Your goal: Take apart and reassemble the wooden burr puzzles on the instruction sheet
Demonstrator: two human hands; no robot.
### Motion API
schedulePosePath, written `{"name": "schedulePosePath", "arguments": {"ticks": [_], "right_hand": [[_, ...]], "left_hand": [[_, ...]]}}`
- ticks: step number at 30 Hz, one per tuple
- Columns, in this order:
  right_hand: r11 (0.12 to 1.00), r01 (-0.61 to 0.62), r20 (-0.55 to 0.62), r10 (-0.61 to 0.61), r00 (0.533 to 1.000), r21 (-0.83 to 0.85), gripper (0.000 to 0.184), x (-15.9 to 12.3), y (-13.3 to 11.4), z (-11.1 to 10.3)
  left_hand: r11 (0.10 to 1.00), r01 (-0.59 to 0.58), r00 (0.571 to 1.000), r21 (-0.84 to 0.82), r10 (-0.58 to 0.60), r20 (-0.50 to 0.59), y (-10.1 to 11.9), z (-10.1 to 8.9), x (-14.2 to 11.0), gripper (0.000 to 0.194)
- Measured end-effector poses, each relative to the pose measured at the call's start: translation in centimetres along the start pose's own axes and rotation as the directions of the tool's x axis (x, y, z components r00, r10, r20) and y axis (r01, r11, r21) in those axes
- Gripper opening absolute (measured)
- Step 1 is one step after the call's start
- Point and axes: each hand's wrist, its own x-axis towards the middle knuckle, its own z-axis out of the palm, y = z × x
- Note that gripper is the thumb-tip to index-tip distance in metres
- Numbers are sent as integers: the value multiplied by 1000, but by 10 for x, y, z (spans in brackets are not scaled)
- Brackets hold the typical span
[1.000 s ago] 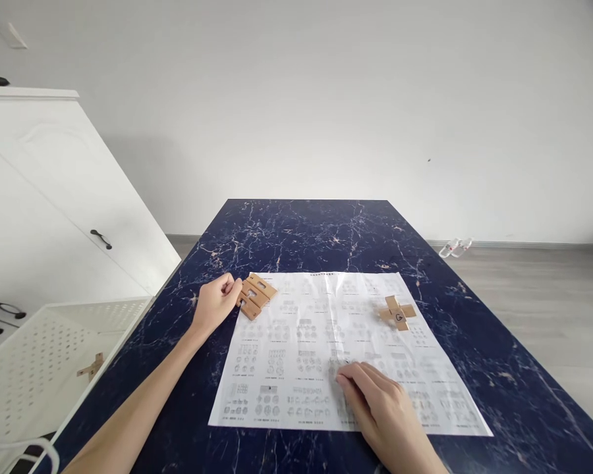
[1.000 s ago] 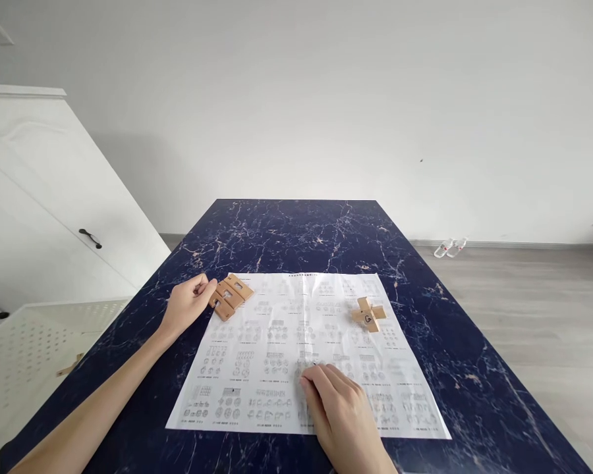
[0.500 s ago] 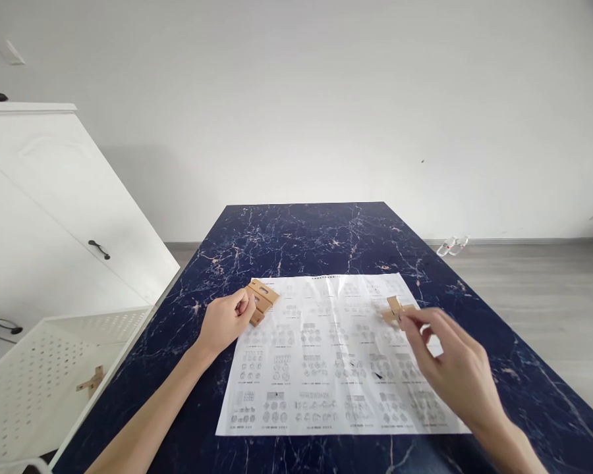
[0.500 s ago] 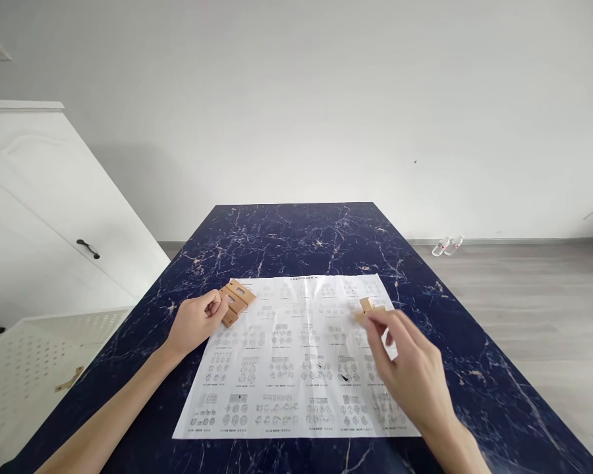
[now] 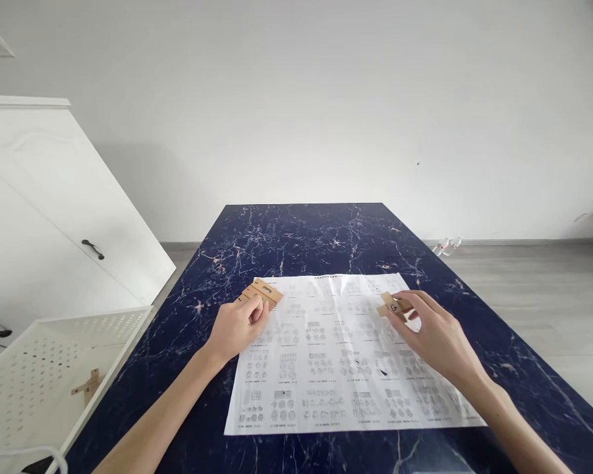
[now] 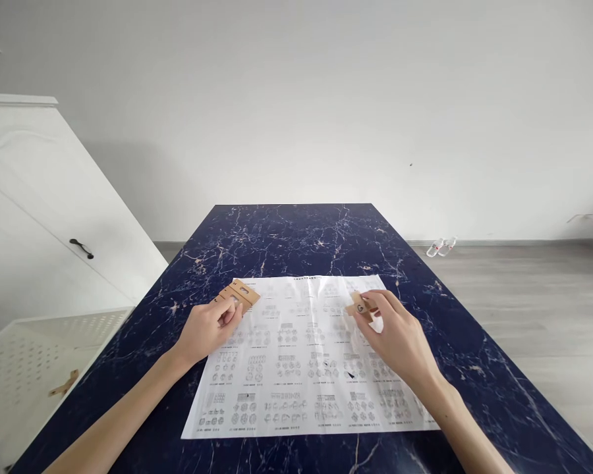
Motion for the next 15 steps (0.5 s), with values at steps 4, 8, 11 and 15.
{"name": "schedulePosePath", "arguments": {"ticks": [4,8,11,15], "right_hand": [[983,73,89,-89,992,167,30,20,-37,7],[901,231,156,-304,940,367,36,36,-77,32],[816,336,112,-433,895,471,46,37,-100,53],[720,390,63,-513,856,574,53,28,-114,69]], "left_hand": [[997,-63,997,-33,64,36,9,0,-1,40],[991,-108,988,-73,115,105,24,-4,-1,31],[989,-45,982,-144,71,175,33,-6,-2,17],[937,104,968,-334,-19,248,37,-6,-5,34]]}}
